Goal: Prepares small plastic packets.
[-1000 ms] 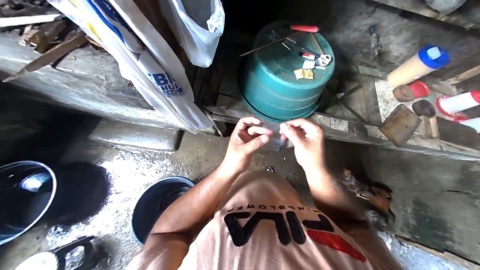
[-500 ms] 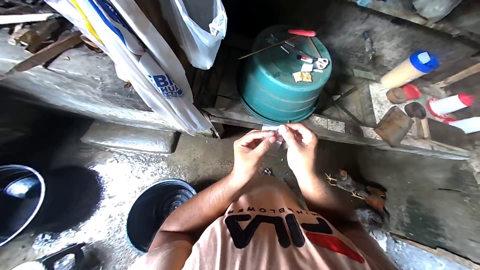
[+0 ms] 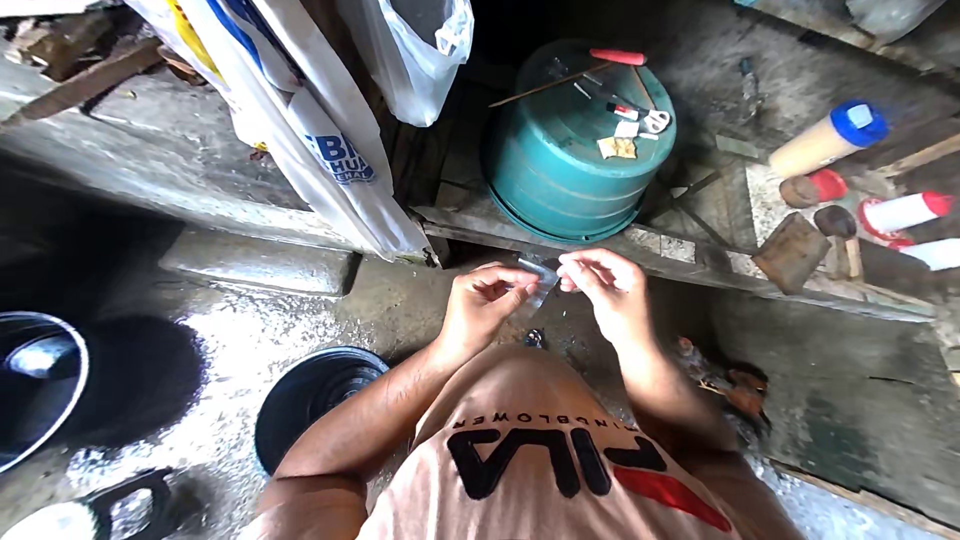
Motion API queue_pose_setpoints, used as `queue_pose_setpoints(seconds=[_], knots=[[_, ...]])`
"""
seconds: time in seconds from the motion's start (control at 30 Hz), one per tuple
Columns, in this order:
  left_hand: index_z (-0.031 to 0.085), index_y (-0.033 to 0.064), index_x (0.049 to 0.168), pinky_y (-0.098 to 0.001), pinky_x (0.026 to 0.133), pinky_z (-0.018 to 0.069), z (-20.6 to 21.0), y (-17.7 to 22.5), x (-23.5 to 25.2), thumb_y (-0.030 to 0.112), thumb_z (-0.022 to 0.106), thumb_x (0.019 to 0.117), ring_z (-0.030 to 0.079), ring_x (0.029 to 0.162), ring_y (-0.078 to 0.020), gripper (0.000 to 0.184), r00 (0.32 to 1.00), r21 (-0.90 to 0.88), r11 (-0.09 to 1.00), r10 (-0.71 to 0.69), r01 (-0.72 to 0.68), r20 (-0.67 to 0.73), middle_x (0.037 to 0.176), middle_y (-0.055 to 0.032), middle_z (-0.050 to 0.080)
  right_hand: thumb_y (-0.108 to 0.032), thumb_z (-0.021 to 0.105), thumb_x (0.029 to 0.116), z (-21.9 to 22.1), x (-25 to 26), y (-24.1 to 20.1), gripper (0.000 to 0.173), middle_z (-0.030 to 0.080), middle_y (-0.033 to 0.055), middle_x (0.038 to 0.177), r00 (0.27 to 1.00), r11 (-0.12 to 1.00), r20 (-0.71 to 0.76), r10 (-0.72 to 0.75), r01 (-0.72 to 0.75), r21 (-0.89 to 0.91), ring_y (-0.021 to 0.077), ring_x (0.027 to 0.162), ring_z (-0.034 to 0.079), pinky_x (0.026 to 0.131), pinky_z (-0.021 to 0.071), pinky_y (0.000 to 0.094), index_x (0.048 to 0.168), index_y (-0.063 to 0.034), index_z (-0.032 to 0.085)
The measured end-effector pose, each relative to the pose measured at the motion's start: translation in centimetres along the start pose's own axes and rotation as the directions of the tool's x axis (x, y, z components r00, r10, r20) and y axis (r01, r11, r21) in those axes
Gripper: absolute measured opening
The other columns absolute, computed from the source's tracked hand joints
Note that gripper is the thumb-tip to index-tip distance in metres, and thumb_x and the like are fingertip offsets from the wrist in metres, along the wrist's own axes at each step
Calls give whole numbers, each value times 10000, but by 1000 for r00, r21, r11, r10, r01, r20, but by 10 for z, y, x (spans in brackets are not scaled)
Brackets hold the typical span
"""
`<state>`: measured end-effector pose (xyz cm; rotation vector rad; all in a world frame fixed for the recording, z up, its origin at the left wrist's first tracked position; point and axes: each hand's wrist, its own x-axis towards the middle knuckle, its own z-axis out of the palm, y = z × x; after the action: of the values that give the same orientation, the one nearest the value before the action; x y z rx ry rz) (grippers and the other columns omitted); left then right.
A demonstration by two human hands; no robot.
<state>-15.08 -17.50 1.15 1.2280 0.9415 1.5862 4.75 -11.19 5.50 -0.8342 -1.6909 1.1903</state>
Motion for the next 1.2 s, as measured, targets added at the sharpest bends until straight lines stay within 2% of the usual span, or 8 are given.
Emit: queue_pose_setpoints(seconds=[0.17, 0.3, 0.5, 0.77, 1.0, 1.2], knots=[[760, 2, 998, -320, 820, 627, -12, 6, -4, -14, 755, 869, 718, 877, -143, 131, 993, 70, 998, -3, -5, 114, 986, -67, 741, -155, 709, 961, 4, 17, -14, 118, 713, 10, 805, 965, 985, 257, 58, -14, -171, 65, 666, 651, 607, 569, 220, 970, -44, 750], [761, -8, 1004, -319, 825, 631, -20, 10, -6, -33, 748, 866, 721, 887, -146, 141, 988, 88, 996, -12, -1, 151, 999, -77, 741, -141, 712, 962, 10, 24, -17, 112, 694, 7, 729, 942, 966, 320, 105, -20, -258, 60, 596, 629, 546, 551, 216, 916, -47, 753], [750, -15, 1013, -328, 812, 631, -31, 11, -8, -29, 742, 875, 722, 880, -158, 139, 992, 53, 998, -33, 27, 123, 1007, -89, 744, -106, 701, 964, 19, 26, -12, 97, 703, 28, 736, 956, 975, 276, 100, -38, -218, 86, 595, 643, 547, 566, 233, 919, -32, 743], [747, 10, 1004, -281, 703, 605, -32, 9, -3, -33, 722, 875, 688, 767, -122, 139, 996, -10, 997, -70, 70, 53, 970, -69, 736, -104, 701, 966, 26, 25, -5, 94, 714, 34, 750, 982, 980, 171, 84, -50, -193, 91, 602, 659, 553, 582, 236, 932, -25, 739], [753, 20, 1009, -316, 739, 621, -27, 4, 8, 9, 733, 887, 706, 809, -154, 124, 995, 0, 997, -72, 72, 74, 990, -81, 733, -110, 705, 966, 20, 24, -2, 92, 699, 23, 736, 993, 980, 93, 78, -60, -190, 76, 584, 641, 546, 568, 219, 941, -28, 737], [756, 12, 1072, -310, 761, 620, -20, 1, 17, -4, 731, 890, 703, 830, -147, 185, 992, 10, 996, -88, 87, 93, 1020, -79, 730, -117, 705, 967, 11, 23, 3, 99, 715, 24, 751, 995, 980, 45, 86, -77, -185, 81, 604, 660, 562, 581, 224, 941, -29, 740]])
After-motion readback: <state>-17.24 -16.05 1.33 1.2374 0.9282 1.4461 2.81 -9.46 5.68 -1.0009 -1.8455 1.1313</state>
